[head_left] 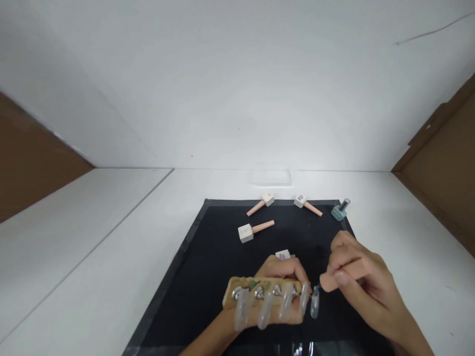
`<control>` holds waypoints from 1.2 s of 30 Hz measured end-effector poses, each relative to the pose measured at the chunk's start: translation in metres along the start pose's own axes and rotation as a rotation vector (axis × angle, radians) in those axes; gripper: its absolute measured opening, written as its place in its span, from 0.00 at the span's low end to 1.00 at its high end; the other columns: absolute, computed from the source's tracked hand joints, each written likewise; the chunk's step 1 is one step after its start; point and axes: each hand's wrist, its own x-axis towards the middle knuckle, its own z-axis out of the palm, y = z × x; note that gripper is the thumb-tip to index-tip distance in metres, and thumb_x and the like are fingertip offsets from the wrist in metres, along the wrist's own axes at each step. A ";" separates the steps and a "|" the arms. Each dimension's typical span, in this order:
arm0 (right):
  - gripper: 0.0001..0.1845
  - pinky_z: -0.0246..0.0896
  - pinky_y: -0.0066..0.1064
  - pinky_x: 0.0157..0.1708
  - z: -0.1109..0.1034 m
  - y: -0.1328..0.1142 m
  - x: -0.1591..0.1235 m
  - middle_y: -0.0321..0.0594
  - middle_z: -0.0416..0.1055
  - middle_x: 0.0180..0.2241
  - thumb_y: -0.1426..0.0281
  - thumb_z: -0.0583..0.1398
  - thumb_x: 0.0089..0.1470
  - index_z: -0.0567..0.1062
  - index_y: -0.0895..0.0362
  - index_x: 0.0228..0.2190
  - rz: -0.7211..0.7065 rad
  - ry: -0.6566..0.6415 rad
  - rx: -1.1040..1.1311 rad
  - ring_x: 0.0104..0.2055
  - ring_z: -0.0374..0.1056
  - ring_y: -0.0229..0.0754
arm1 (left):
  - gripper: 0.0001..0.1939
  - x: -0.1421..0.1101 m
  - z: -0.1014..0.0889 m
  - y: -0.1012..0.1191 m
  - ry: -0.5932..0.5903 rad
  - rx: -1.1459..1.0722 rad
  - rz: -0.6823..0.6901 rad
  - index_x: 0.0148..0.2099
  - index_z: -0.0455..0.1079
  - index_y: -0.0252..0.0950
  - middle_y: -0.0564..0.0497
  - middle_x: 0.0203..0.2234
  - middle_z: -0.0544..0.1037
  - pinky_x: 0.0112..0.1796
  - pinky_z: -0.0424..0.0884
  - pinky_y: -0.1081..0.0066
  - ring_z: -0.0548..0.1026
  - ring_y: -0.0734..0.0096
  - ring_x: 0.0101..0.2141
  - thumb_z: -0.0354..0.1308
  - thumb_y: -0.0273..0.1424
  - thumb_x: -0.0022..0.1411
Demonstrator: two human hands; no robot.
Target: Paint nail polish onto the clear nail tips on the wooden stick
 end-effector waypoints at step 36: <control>0.08 0.67 0.35 0.33 0.019 0.015 -0.013 0.39 0.73 0.37 0.64 0.59 0.61 0.80 0.48 0.35 0.272 0.460 0.190 0.35 0.69 0.41 | 0.09 -0.008 0.008 0.027 0.133 -0.051 -0.182 0.24 0.62 0.36 0.60 0.13 0.68 0.11 0.54 0.84 0.59 0.85 0.10 0.60 0.24 0.40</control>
